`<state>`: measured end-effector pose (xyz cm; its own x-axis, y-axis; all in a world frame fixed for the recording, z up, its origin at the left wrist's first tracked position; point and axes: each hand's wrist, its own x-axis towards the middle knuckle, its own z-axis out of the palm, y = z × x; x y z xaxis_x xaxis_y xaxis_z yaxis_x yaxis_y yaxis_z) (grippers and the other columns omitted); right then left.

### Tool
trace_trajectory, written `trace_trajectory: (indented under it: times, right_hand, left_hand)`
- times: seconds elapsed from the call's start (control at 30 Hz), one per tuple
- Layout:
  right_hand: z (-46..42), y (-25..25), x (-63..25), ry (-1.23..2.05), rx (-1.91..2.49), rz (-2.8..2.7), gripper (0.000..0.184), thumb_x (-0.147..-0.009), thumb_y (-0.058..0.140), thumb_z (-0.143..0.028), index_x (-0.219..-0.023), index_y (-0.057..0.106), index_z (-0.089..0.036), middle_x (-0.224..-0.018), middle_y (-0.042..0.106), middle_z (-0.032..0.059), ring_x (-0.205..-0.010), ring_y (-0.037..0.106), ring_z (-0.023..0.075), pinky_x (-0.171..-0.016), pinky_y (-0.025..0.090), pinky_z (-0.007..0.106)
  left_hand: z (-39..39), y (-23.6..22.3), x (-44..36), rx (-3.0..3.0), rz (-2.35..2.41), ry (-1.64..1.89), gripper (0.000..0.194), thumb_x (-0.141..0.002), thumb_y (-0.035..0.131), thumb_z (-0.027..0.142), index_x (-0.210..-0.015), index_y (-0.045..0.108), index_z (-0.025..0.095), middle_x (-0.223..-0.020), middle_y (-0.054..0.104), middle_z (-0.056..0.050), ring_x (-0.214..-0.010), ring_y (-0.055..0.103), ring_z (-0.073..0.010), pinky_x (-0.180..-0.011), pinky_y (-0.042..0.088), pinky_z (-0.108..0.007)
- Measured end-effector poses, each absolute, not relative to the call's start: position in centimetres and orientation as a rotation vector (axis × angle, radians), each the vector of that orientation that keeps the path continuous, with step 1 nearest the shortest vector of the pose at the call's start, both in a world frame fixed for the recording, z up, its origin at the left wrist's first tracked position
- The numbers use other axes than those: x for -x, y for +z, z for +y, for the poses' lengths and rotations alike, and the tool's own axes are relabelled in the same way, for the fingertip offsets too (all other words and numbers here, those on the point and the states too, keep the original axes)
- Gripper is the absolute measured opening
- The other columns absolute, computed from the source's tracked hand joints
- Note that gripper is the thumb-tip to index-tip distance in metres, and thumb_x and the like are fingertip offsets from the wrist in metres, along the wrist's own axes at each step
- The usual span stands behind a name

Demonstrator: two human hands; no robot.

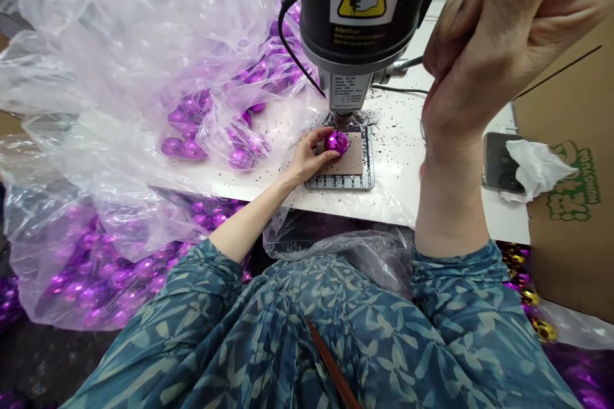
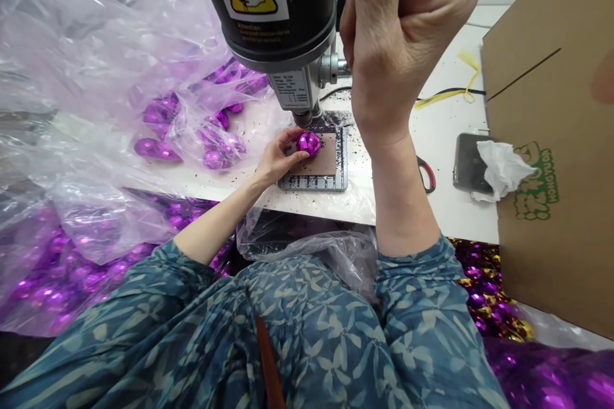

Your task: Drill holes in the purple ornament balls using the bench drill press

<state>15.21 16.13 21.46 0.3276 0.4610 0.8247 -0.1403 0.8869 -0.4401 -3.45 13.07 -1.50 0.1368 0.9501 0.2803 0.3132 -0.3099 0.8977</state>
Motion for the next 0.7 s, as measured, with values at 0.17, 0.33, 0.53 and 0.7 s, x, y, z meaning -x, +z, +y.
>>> trace_trajectory:
  times: [0.17,0.33,0.53,0.7]
  right_hand:
    - [16.0,21.3,-15.2,0.389,0.328,-1.203,0.07,-0.081,0.063,-0.07,-0.053,0.044,-0.009,-0.045,0.034,-0.0043,-0.042,0.037,-0.0054,-0.05,0.02,0.014]
    - [15.6,20.8,-15.4,0.351,0.301,-1.211,0.066,-0.085,0.061,-0.068,-0.057,0.05,-0.009,-0.047,0.038,-0.0035,-0.043,0.038,-0.0036,-0.05,0.023,0.016]
    - [13.3,19.0,-15.6,0.316,0.382,-1.231,0.074,-0.095,0.063,-0.063,-0.054,0.033,-0.01,-0.048,0.034,-0.0034,-0.045,0.035,-0.0038,-0.054,0.022,0.022]
    - [12.8,17.7,-15.4,0.269,0.367,-1.189,0.079,-0.097,0.063,-0.066,-0.055,0.022,-0.013,-0.047,0.024,-0.0036,-0.043,0.031,-0.0033,-0.051,0.02,0.024]
  left_hand:
    - [12.3,-2.0,2.9,-1.888,1.204,1.193,0.066,-0.092,0.089,0.056,-0.145,0.068,0.024,-0.145,0.075,-0.016,-0.142,0.067,-0.0367,-0.125,0.053,-0.057]
    - [12.0,-2.0,2.3,-1.845,1.058,1.192,0.067,-0.098,0.08,0.06,-0.15,0.059,0.023,-0.152,0.071,-0.018,-0.146,0.069,-0.0349,-0.126,0.055,-0.054]
    - [12.2,-2.1,2.2,-1.807,1.073,1.203,0.067,-0.094,0.085,0.058,-0.146,0.059,0.023,-0.147,0.074,-0.017,-0.141,0.072,-0.0347,-0.124,0.058,-0.053]
    - [12.1,-2.2,2.1,-1.819,1.065,1.219,0.068,-0.096,0.082,0.061,-0.147,0.057,0.022,-0.147,0.074,-0.018,-0.139,0.073,-0.0343,-0.122,0.06,-0.052]
